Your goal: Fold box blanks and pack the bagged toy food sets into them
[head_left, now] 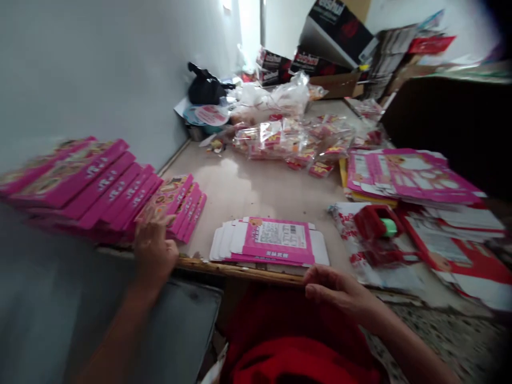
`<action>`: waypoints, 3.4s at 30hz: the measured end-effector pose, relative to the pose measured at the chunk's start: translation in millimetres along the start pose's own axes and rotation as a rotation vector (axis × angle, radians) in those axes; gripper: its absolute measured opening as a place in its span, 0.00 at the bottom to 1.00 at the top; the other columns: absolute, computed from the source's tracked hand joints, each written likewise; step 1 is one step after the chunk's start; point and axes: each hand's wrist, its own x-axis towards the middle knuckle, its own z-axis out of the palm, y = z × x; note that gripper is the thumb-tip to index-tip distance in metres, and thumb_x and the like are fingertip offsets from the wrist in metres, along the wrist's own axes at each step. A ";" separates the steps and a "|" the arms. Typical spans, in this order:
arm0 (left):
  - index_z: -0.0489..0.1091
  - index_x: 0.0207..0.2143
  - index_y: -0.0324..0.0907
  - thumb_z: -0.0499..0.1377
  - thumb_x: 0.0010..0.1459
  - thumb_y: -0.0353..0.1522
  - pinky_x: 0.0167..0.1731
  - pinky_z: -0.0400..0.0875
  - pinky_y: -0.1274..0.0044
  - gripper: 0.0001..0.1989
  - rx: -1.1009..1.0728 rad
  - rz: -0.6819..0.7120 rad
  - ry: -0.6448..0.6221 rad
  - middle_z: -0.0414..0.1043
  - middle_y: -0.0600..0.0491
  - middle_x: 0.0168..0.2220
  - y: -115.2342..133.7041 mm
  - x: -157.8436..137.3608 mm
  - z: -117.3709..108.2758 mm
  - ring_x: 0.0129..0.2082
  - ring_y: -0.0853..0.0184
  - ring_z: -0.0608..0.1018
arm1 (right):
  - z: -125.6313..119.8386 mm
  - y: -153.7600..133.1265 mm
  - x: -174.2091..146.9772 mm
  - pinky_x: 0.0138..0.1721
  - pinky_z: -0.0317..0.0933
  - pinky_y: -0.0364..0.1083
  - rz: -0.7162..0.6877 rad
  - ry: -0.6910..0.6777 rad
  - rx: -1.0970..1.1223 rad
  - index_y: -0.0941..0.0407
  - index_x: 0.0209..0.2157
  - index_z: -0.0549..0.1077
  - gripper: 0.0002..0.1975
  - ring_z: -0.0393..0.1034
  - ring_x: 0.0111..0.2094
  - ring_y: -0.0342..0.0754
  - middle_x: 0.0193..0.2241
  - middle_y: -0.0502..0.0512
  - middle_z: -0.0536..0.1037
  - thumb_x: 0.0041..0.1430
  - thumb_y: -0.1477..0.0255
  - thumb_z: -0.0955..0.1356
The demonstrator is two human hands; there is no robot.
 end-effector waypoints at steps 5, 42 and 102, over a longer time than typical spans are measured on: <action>0.64 0.62 0.42 0.70 0.52 0.38 0.64 0.59 0.57 0.37 -0.246 0.382 -0.571 0.68 0.39 0.61 147.2 47.1 89.4 0.63 0.48 0.68 | 1.4 5.7 5.8 0.31 0.60 0.44 -0.043 0.196 0.131 0.55 0.35 0.75 0.18 0.68 0.28 0.45 0.27 0.50 0.77 0.60 0.53 0.73; 0.75 0.52 0.44 0.44 0.72 0.52 0.31 0.65 0.75 0.29 -0.212 0.695 -0.884 0.82 0.46 0.38 175.9 124.2 115.7 0.33 0.63 0.80 | -5.8 -10.1 133.6 0.50 0.70 0.56 -0.344 0.220 0.351 0.54 0.43 0.81 0.17 0.76 0.44 0.56 0.41 0.55 0.84 0.54 0.60 0.75; 0.78 0.33 0.41 0.72 0.52 0.38 0.28 0.73 0.78 0.11 -1.279 -0.617 -0.742 0.79 0.53 0.29 240.6 24.3 44.0 0.28 0.68 0.78 | -26.7 -21.1 6.6 0.28 0.64 0.42 -0.266 0.527 0.248 0.52 0.33 0.82 0.09 0.70 0.26 0.44 0.25 0.48 0.80 0.55 0.62 0.78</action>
